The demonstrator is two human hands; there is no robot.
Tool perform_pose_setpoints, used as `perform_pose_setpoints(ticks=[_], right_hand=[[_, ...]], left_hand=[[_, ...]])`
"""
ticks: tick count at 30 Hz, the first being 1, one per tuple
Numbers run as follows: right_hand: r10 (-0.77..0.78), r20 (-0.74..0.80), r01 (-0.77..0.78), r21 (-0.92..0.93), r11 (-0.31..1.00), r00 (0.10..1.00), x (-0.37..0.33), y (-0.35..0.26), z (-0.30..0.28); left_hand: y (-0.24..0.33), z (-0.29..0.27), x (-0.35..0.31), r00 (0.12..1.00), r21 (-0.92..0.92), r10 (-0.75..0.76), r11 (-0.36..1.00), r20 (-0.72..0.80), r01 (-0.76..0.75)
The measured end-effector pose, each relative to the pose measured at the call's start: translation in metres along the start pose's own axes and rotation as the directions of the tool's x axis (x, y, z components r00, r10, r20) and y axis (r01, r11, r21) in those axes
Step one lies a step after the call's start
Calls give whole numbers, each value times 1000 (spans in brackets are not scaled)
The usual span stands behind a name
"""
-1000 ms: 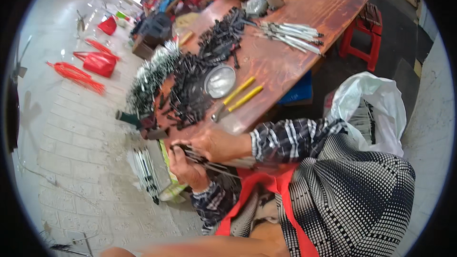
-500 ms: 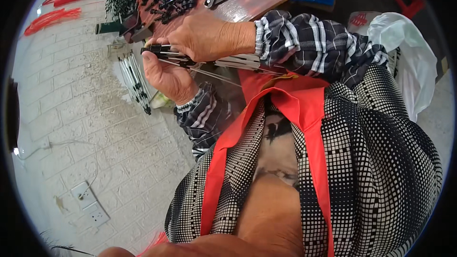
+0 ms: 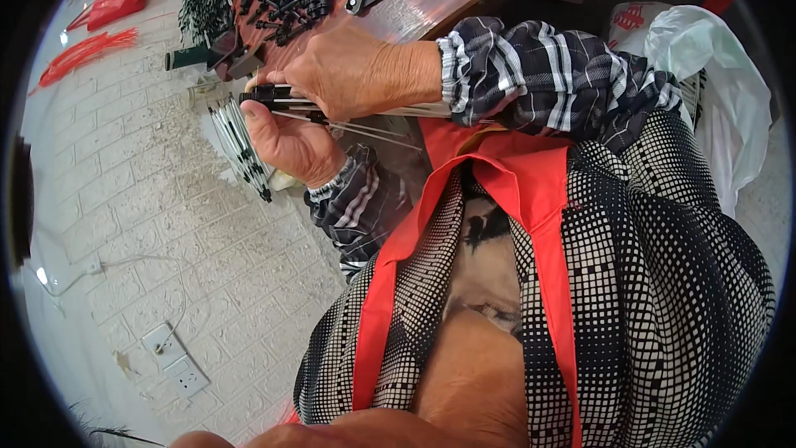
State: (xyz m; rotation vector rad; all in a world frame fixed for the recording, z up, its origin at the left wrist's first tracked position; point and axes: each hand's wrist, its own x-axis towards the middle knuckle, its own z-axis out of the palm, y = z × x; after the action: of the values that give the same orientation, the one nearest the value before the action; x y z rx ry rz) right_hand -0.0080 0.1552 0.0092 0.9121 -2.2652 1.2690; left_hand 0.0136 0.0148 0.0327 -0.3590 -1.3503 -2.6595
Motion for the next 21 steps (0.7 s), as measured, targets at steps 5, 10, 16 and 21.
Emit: perform_pose_setpoints(ticks=[5, 10, 16, 21], right_hand=[[-193, -135, 195, 2, 981, 972, -3, 1, -1], [-211, -191, 211, -23, 977, 958, -9, -5, -2], [-193, -216, 186, -54, 981, 957, -13, -8, -1], [-177, -208, 172, -43, 984, 962, -12, -11, -3]], left_hand=[[-1, 5, -1, 1000, 54, 29, 998, 5, -30], [-5, 6, -1, 998, 59, 55, 997, 28, -57], [-5, 6, -1, 997, 77, 61, 995, 43, -64], [-4, 6, -1, 997, 57, 52, 997, 51, -54]])
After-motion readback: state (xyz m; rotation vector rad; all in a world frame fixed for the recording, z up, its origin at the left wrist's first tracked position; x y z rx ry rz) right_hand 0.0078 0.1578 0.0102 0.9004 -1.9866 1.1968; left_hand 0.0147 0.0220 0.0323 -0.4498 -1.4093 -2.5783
